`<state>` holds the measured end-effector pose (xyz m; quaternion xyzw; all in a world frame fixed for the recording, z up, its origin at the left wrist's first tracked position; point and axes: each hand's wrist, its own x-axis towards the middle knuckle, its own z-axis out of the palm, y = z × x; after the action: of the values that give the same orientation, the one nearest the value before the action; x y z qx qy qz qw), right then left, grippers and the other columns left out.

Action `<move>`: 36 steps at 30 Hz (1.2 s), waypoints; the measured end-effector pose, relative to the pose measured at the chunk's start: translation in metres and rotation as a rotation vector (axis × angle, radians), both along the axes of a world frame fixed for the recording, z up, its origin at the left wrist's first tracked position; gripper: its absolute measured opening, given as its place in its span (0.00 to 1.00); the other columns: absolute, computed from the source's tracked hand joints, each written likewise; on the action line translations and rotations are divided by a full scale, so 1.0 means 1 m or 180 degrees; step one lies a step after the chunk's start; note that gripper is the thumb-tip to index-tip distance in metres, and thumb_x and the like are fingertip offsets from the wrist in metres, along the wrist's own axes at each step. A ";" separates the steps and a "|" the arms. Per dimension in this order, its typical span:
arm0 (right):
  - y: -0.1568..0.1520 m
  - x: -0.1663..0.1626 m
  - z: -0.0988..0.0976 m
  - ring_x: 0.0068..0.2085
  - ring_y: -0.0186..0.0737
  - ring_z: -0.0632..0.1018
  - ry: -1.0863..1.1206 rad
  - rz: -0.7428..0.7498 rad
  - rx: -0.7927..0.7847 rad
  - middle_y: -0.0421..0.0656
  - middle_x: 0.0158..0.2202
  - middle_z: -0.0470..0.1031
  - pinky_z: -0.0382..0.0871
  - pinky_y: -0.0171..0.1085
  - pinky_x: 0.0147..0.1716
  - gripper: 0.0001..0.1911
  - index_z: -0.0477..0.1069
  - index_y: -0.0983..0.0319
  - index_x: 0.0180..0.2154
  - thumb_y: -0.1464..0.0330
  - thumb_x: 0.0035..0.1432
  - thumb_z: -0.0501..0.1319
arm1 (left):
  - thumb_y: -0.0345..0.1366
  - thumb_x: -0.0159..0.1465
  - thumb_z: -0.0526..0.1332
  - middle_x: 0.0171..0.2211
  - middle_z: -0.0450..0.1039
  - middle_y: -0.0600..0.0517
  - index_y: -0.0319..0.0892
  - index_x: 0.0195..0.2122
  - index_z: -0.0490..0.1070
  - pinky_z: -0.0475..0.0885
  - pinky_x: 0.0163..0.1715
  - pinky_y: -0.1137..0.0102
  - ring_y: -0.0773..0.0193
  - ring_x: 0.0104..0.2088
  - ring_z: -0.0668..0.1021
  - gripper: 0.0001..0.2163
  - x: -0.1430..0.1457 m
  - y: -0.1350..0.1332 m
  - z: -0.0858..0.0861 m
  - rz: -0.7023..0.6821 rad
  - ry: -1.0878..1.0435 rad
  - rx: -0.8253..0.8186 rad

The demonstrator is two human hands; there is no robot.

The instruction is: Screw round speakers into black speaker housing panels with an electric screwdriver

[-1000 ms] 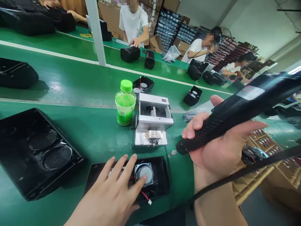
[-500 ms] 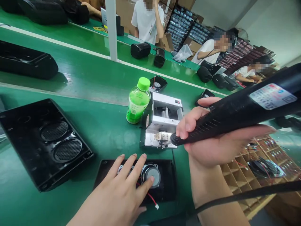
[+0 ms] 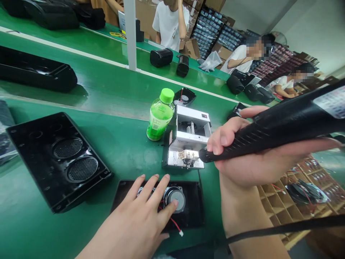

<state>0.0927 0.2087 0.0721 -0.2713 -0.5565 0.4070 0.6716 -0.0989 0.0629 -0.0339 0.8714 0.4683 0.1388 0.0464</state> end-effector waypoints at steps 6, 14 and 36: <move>-0.004 -0.004 0.004 0.16 0.38 0.71 0.0022 0.0325 -0.0585 0.35 0.19 0.73 0.62 0.39 0.16 0.33 0.76 0.54 0.35 0.32 0.50 0.68 | 0.64 0.67 0.67 0.73 0.71 0.42 0.63 0.61 0.80 0.70 0.65 0.38 0.35 0.67 0.78 0.25 -0.002 -0.001 -0.004 0.0001 -0.0035 0.0001; 0.008 -0.005 -0.016 0.14 0.36 0.68 -0.0033 -0.0135 -0.0133 0.35 0.19 0.69 0.62 0.37 0.11 0.42 0.78 0.58 0.44 0.28 0.61 0.51 | 0.64 0.70 0.65 0.74 0.68 0.42 0.63 0.62 0.79 0.64 0.68 0.39 0.36 0.69 0.75 0.24 -0.002 -0.003 -0.004 -0.0019 -0.0027 -0.0041; -0.073 0.025 -0.022 0.17 0.42 0.73 0.0187 -0.0171 -0.0599 0.41 0.20 0.75 0.72 0.44 0.17 0.37 0.83 0.54 0.45 0.32 0.62 0.55 | 0.34 0.56 0.79 0.56 0.84 0.38 0.45 0.47 0.87 0.79 0.52 0.40 0.37 0.52 0.85 0.16 0.021 0.027 0.014 0.0195 -0.0424 -0.0074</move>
<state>0.1176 0.1354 0.0505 -0.3360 -0.4884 0.4470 0.6699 -0.0778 0.0898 -0.0197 0.8449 0.4921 0.1924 0.0833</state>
